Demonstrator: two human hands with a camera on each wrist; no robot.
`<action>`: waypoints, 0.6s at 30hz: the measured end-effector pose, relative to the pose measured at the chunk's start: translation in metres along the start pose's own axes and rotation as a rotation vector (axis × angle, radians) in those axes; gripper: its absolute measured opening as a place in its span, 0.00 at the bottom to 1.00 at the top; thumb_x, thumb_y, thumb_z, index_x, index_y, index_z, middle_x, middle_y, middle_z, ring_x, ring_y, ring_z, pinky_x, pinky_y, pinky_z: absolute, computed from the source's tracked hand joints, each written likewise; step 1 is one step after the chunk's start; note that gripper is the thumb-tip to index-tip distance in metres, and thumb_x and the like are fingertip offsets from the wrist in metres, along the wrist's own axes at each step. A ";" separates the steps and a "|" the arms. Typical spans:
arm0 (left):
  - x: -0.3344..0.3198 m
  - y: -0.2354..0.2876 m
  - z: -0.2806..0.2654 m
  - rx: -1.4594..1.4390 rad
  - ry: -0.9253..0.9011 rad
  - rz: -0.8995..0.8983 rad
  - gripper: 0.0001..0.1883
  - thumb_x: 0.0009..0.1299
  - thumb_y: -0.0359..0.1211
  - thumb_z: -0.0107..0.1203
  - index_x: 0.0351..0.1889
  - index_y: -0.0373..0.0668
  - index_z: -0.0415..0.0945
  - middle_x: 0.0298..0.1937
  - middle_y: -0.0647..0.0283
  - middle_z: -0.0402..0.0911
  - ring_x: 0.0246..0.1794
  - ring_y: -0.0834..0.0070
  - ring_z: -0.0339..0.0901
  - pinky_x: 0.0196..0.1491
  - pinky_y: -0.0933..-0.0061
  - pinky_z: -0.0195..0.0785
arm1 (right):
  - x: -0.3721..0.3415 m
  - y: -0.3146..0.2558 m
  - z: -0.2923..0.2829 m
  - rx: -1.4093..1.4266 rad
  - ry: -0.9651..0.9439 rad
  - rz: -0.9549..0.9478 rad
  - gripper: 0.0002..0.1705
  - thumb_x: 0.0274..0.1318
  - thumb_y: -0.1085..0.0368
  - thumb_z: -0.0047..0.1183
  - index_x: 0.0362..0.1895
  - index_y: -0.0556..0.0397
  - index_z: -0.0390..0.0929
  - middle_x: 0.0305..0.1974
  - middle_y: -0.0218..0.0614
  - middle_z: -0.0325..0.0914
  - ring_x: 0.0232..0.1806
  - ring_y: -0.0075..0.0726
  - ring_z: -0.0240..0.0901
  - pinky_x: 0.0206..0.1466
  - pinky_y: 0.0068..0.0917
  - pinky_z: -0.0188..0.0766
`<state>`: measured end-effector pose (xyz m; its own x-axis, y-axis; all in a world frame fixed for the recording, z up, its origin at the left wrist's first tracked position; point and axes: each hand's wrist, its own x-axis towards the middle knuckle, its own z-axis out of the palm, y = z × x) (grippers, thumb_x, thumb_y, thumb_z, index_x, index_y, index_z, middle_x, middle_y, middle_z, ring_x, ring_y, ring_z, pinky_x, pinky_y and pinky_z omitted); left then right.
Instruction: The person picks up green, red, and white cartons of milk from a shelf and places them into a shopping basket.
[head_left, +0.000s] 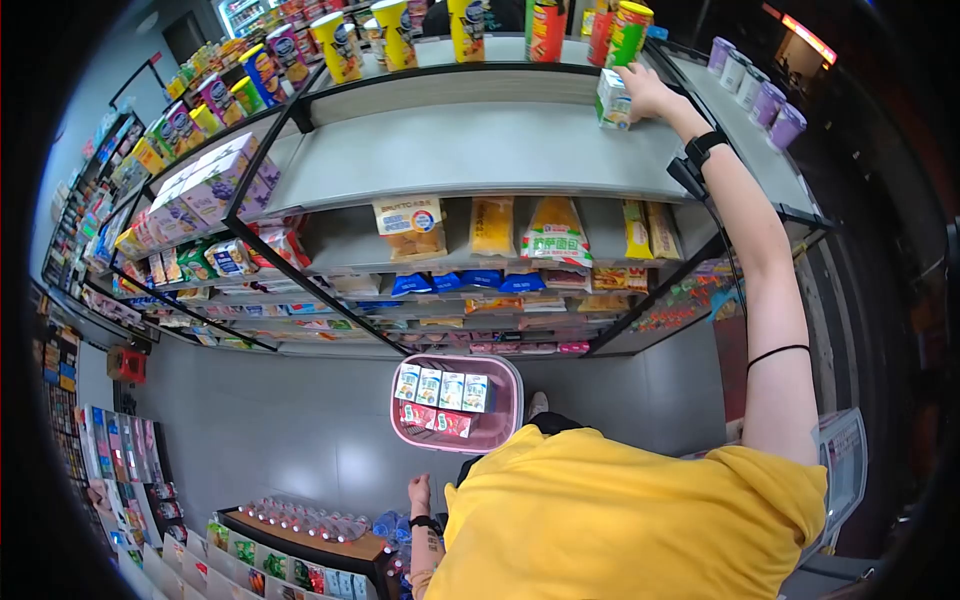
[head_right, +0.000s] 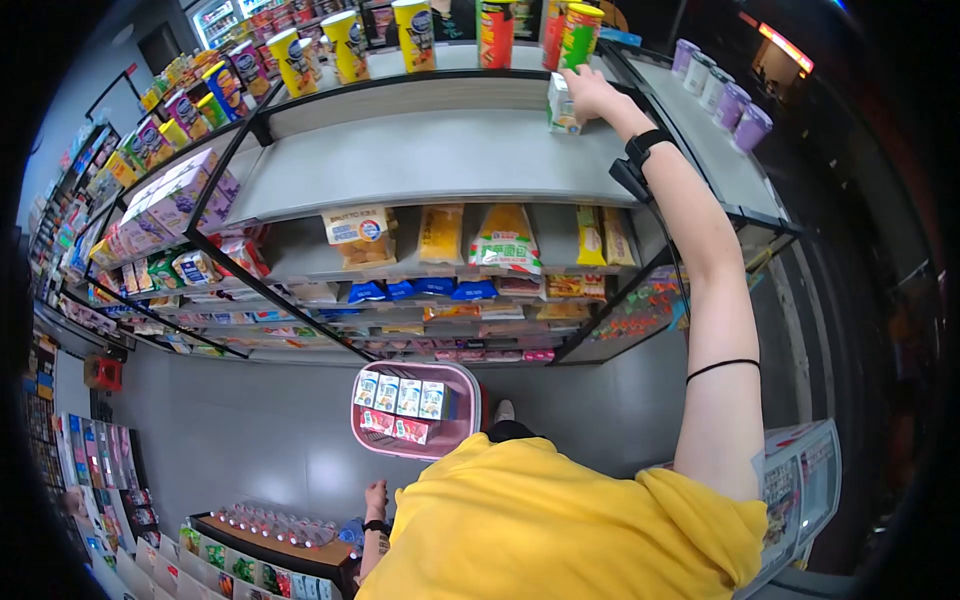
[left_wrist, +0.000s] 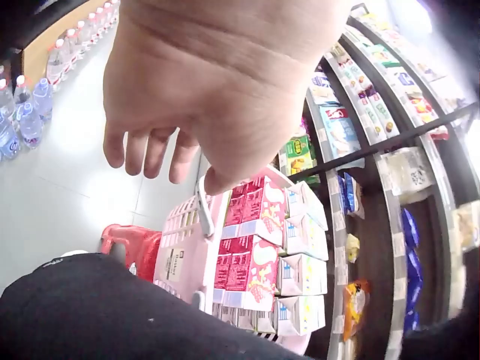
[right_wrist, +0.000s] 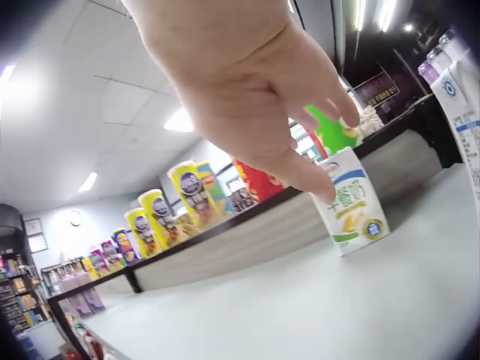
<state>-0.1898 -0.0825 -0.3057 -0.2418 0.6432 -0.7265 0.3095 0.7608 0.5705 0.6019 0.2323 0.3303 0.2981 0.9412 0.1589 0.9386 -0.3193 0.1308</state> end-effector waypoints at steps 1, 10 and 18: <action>-0.002 -0.012 0.000 -0.019 0.004 -0.011 0.20 0.66 0.43 0.61 0.46 0.34 0.80 0.31 0.61 0.80 0.27 0.74 0.74 0.28 0.69 0.68 | 0.007 0.005 0.006 -0.028 0.003 -0.001 0.66 0.25 0.69 0.76 0.75 0.48 0.55 0.72 0.53 0.55 0.72 0.62 0.55 0.74 0.45 0.61; -0.098 -0.028 0.013 -0.084 0.046 -0.240 0.13 0.68 0.39 0.59 0.39 0.39 0.75 0.23 0.67 0.71 0.16 0.76 0.64 0.18 0.70 0.55 | 0.062 0.011 0.035 -0.139 -0.143 0.031 0.75 0.20 0.69 0.80 0.78 0.52 0.47 0.74 0.50 0.54 0.76 0.59 0.48 0.78 0.43 0.53; -0.068 -0.038 0.024 -0.377 0.028 -0.142 0.09 0.70 0.37 0.57 0.31 0.46 0.73 0.19 0.73 0.67 0.14 0.82 0.60 0.16 0.75 0.50 | 0.070 0.007 0.030 -0.146 -0.154 0.073 0.67 0.19 0.69 0.81 0.71 0.52 0.57 0.66 0.46 0.67 0.71 0.56 0.58 0.72 0.46 0.62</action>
<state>-0.1625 -0.1570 -0.2871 -0.2840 0.5277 -0.8006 -0.0866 0.8174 0.5695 0.6341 0.2996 0.3133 0.3979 0.9171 0.0237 0.8816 -0.3894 0.2667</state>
